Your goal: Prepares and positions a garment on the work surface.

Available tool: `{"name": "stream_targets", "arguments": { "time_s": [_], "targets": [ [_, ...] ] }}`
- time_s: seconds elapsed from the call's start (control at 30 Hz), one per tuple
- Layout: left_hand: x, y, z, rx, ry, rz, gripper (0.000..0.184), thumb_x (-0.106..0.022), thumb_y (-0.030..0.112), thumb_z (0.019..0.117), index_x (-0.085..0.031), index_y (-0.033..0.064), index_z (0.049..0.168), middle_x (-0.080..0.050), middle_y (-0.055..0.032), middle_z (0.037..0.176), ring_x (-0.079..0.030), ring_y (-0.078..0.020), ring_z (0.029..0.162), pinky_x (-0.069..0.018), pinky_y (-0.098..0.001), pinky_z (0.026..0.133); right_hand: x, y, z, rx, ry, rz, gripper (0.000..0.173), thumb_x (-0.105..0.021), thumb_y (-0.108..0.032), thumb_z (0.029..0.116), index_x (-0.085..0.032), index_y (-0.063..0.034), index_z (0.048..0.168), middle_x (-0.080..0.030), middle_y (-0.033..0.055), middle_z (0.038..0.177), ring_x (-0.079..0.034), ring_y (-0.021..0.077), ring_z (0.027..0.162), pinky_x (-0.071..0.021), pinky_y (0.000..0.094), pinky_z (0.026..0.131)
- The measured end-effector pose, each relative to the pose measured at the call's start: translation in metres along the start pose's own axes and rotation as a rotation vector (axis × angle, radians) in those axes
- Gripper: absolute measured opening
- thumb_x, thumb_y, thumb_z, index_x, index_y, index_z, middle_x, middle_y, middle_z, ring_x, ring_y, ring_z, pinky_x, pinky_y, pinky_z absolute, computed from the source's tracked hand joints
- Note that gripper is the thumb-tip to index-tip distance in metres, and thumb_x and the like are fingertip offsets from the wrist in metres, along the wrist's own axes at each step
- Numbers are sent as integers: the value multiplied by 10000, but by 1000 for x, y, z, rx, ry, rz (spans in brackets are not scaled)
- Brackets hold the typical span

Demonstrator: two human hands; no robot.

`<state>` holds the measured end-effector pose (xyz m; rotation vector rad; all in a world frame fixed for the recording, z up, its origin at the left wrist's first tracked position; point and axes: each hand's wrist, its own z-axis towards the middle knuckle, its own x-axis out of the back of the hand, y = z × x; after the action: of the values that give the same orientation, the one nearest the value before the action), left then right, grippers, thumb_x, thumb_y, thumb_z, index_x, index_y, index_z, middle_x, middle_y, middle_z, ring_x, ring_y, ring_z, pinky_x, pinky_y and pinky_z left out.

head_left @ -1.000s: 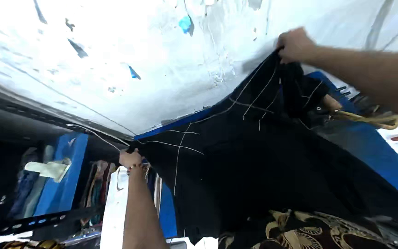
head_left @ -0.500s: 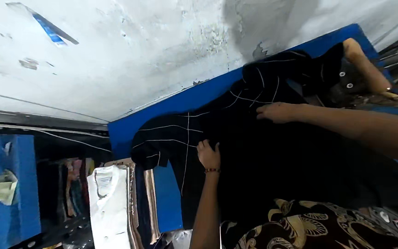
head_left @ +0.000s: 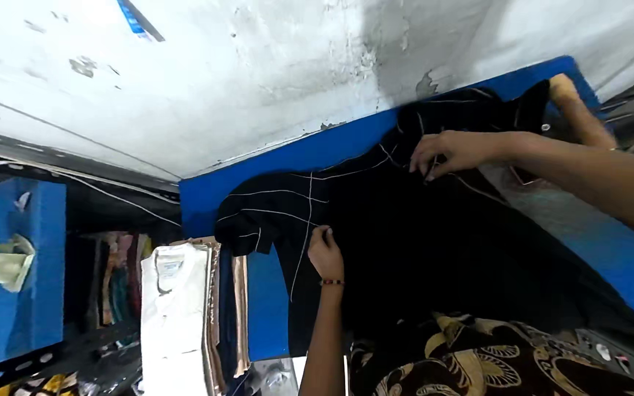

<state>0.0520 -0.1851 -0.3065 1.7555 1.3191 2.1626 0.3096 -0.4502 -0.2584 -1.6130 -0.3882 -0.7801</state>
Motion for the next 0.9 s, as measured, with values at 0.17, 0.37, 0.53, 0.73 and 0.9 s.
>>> {"name": "stream_targets", "arguments": {
  "time_s": [0.17,0.37,0.53,0.73,0.9],
  "targets": [
    [41,66,-13,-89,208,-621,102,-661,-42,921,-688,-79,1013,-696,-30,818,-638,18,758,-545,-163,756,11,-108,12,-2,19,188,23,-709,-21,914,-703,1,911,-672,49,793,-617,91,727,-515,283,695],
    [78,111,-47,-19,58,-895,225,-614,-88,937,-678,-10,1137,-648,21,794,-619,-26,694,-547,-198,657,-8,-174,15,9,18,234,63,-684,-31,952,-739,-3,963,-703,46,845,-627,63,768,-517,245,733],
    [88,112,-67,-111,-61,-964,267,-567,-125,940,-691,-29,1156,-700,11,833,-613,-10,656,-537,-178,626,-28,-191,8,-5,108,316,70,-670,-28,957,-730,3,938,-682,19,806,-593,19,725,-489,202,690],
    [95,113,-78,-213,-114,-966,286,-458,-67,1010,-675,-34,1194,-725,-11,1013,-678,-25,791,-590,-220,716,-45,-203,-3,5,283,316,52,-712,-52,925,-727,-13,894,-665,6,737,-579,10,660,-481,192,632],
    [92,110,-78,-420,-123,-910,255,-567,-146,900,-700,-70,1104,-696,-47,999,-664,-35,830,-589,-202,759,-58,-212,-15,-11,386,326,8,-744,-26,897,-747,-23,904,-710,12,789,-642,15,721,-539,187,695]
  ]
}}
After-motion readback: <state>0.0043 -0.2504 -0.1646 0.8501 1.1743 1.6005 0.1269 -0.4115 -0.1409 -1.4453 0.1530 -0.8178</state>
